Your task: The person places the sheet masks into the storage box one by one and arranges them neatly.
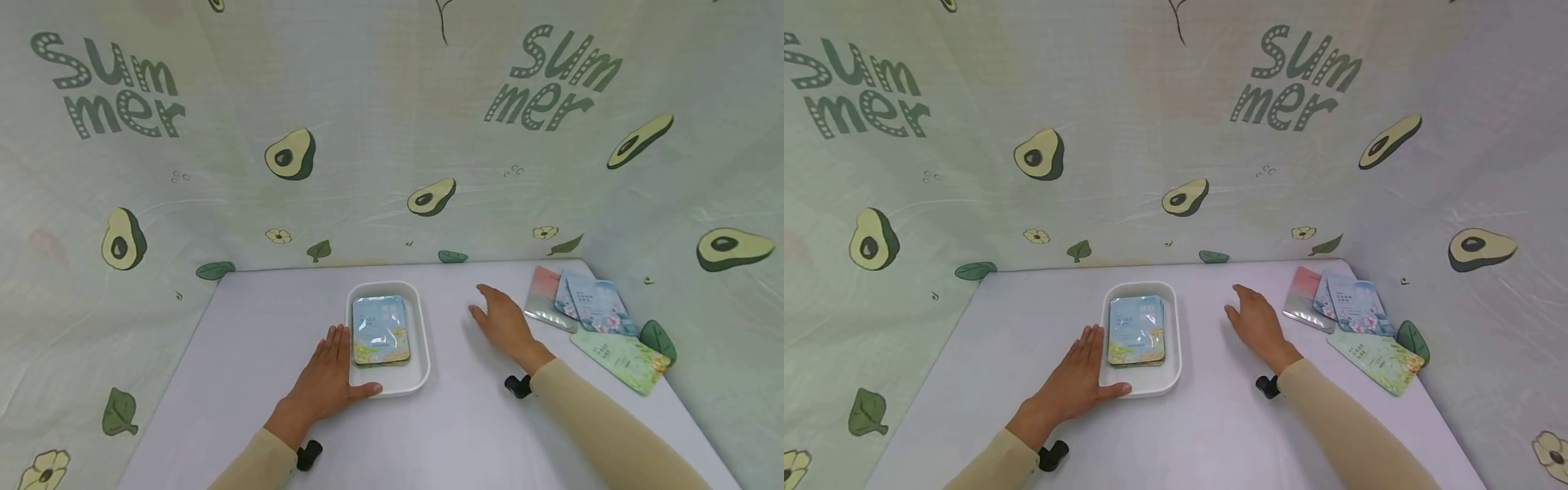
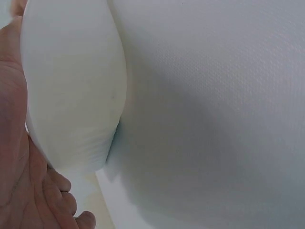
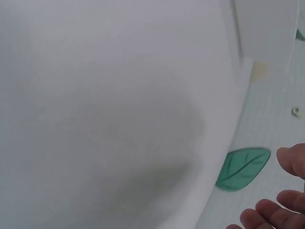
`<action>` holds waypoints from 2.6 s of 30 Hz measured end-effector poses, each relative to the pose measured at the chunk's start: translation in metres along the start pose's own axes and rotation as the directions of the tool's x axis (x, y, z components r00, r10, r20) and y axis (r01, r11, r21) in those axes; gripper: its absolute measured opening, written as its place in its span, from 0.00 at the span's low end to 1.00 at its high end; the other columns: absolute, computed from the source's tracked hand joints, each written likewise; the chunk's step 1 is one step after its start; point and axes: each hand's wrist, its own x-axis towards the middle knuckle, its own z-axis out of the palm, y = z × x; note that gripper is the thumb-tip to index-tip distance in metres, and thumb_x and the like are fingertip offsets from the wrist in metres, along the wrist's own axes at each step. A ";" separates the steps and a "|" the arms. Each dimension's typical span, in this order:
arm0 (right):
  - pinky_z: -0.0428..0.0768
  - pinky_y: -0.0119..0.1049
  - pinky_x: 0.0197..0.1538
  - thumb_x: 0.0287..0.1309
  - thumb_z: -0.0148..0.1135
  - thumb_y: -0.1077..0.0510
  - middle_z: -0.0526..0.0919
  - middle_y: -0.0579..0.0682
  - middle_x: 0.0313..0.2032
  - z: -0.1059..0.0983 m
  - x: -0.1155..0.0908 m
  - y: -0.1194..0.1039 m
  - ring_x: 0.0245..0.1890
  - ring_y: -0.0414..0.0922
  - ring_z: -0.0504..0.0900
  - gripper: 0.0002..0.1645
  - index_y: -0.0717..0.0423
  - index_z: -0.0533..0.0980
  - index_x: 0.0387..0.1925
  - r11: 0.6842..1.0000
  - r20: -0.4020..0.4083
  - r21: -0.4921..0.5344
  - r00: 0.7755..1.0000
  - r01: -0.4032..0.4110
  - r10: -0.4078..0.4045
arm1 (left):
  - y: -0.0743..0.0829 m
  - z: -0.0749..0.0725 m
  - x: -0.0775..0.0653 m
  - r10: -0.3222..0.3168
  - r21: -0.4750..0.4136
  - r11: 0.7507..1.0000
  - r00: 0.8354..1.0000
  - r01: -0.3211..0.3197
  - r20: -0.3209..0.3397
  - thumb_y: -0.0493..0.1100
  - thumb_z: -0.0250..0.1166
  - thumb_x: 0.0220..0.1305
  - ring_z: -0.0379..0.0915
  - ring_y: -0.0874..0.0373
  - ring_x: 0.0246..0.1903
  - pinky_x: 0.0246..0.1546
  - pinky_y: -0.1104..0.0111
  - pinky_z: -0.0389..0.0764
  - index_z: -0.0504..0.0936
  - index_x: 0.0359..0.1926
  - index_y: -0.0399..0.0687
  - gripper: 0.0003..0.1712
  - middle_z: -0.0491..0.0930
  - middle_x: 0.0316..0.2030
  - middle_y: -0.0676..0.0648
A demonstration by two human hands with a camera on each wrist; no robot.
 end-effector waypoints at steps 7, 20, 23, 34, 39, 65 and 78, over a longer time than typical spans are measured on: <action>0.64 0.70 0.74 0.75 0.60 0.53 0.65 0.75 0.71 -0.022 -0.014 0.065 0.73 0.71 0.62 0.39 0.73 0.60 0.75 0.986 -0.009 -0.141 0.996 -0.094 0.094 | -0.002 0.001 0.001 -0.001 -0.012 1.000 1.000 0.001 -0.001 0.86 0.59 0.58 0.34 0.38 0.84 0.82 0.45 0.50 0.41 0.84 0.32 0.78 0.41 0.84 0.34; 0.53 0.82 0.70 0.71 0.64 0.40 0.53 0.89 0.68 -0.056 -0.045 0.155 0.70 0.83 0.51 0.60 0.89 0.49 0.70 0.919 -0.005 -0.265 0.954 -0.290 0.300 | -0.002 0.002 0.001 0.000 -0.012 1.000 1.000 0.000 -0.003 0.87 0.58 0.57 0.34 0.38 0.84 0.82 0.46 0.50 0.42 0.84 0.33 0.78 0.42 0.84 0.34; 0.48 0.84 0.69 0.72 0.57 0.30 0.49 0.91 0.68 -0.059 -0.047 0.160 0.71 0.85 0.46 0.67 0.92 0.47 0.69 0.900 0.059 -0.265 0.926 -0.346 0.374 | -0.002 0.002 0.001 -0.005 -0.008 1.000 1.000 0.005 -0.001 0.87 0.58 0.57 0.34 0.39 0.84 0.82 0.46 0.50 0.42 0.84 0.33 0.78 0.42 0.84 0.34; 0.37 0.85 0.70 0.73 0.38 0.21 0.45 0.88 0.71 -0.041 -0.039 0.139 0.74 0.85 0.36 0.71 0.91 0.46 0.71 0.916 0.199 -0.217 0.903 -0.338 0.380 | -0.001 0.002 0.000 -0.012 -0.026 1.000 1.000 0.012 0.005 0.85 0.60 0.58 0.33 0.39 0.84 0.83 0.46 0.49 0.40 0.84 0.34 0.77 0.41 0.84 0.35; 0.37 0.84 0.71 0.73 0.43 0.21 0.44 0.85 0.74 -0.023 -0.032 0.111 0.75 0.84 0.36 0.69 0.84 0.46 0.75 0.937 0.222 -0.199 0.918 -0.287 0.328 | -0.001 0.002 -0.001 -0.008 -0.024 1.000 1.000 0.008 -0.002 0.86 0.59 0.57 0.34 0.39 0.84 0.83 0.46 0.49 0.41 0.84 0.34 0.78 0.42 0.84 0.35; 0.56 0.70 0.78 0.71 0.62 0.33 0.61 0.73 0.77 0.032 -0.048 -0.034 0.79 0.71 0.55 0.55 0.73 0.60 0.77 0.990 0.358 -0.059 0.929 0.128 -0.098 | -0.005 0.002 0.001 0.026 0.002 1.000 1.000 -0.026 0.011 0.88 0.56 0.57 0.31 0.41 0.85 0.83 0.47 0.49 0.38 0.84 0.35 0.79 0.38 0.85 0.36; 0.71 0.70 0.68 0.47 0.79 0.26 0.68 0.71 0.70 0.002 0.041 0.037 0.67 0.69 0.67 0.71 0.62 0.60 0.80 0.969 0.382 -0.206 0.923 0.139 -0.051 | -0.005 -0.001 0.003 0.003 -0.062 0.998 1.000 -0.001 0.025 0.84 0.63 0.56 0.31 0.42 0.85 0.83 0.48 0.48 0.39 0.85 0.36 0.78 0.40 0.85 0.37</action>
